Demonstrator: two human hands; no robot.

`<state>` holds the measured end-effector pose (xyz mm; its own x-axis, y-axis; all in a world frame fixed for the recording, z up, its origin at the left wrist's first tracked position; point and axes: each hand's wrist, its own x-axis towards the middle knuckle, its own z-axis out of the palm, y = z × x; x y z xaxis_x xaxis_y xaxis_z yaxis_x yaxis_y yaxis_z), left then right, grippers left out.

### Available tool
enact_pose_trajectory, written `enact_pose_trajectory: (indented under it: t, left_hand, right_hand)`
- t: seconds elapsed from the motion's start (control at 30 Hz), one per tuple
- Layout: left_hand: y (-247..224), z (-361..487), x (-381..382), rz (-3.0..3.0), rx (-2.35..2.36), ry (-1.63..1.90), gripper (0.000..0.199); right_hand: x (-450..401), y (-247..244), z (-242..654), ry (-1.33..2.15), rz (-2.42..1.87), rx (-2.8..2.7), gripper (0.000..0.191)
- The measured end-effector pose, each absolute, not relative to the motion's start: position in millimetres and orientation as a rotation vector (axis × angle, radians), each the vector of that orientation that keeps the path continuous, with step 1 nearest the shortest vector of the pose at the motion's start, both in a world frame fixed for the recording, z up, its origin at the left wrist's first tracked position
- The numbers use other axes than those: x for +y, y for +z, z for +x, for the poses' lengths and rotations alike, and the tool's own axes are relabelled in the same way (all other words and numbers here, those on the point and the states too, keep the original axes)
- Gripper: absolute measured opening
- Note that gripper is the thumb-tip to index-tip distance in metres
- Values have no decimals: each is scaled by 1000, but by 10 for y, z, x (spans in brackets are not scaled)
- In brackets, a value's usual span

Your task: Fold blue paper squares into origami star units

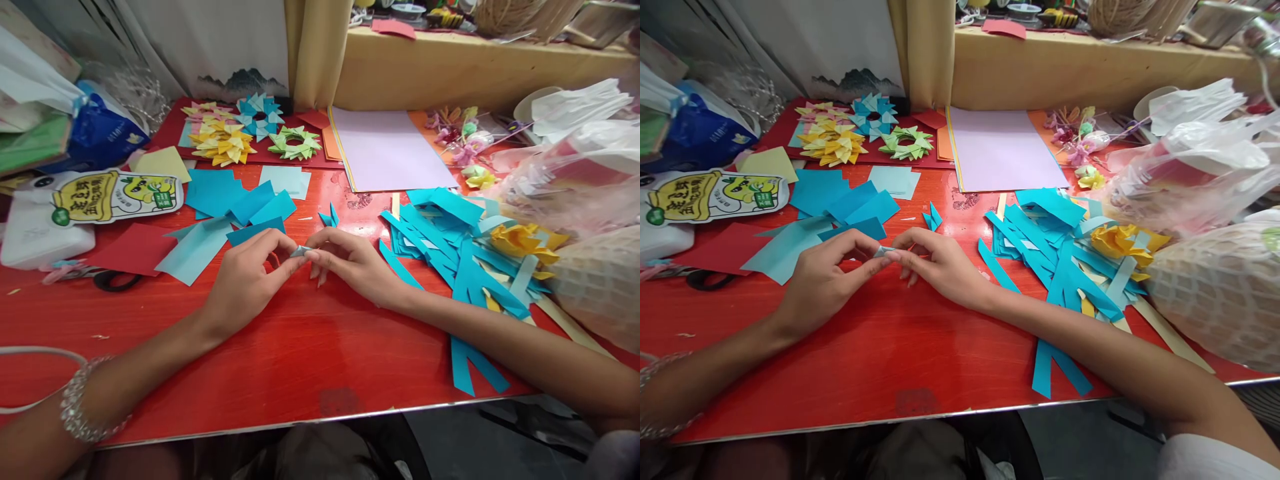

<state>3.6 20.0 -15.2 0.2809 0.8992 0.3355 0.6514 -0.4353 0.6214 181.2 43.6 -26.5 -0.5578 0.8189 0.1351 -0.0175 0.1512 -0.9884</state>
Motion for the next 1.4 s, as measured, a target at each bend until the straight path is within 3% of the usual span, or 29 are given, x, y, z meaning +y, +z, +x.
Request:
enact_pose_trajectory:
  t: [1.17, 1.4]
  left_hand:
    - [-53, -12, 222, 2030, 1257, 951, 12]
    - [-69, 19, 235, 1873, 1361, 909, 25]
  right_hand:
    - [522, -274, 1852, 1645, -812, -1716, 22]
    - [514, -290, 1847, 1525, -884, -1722, 21]
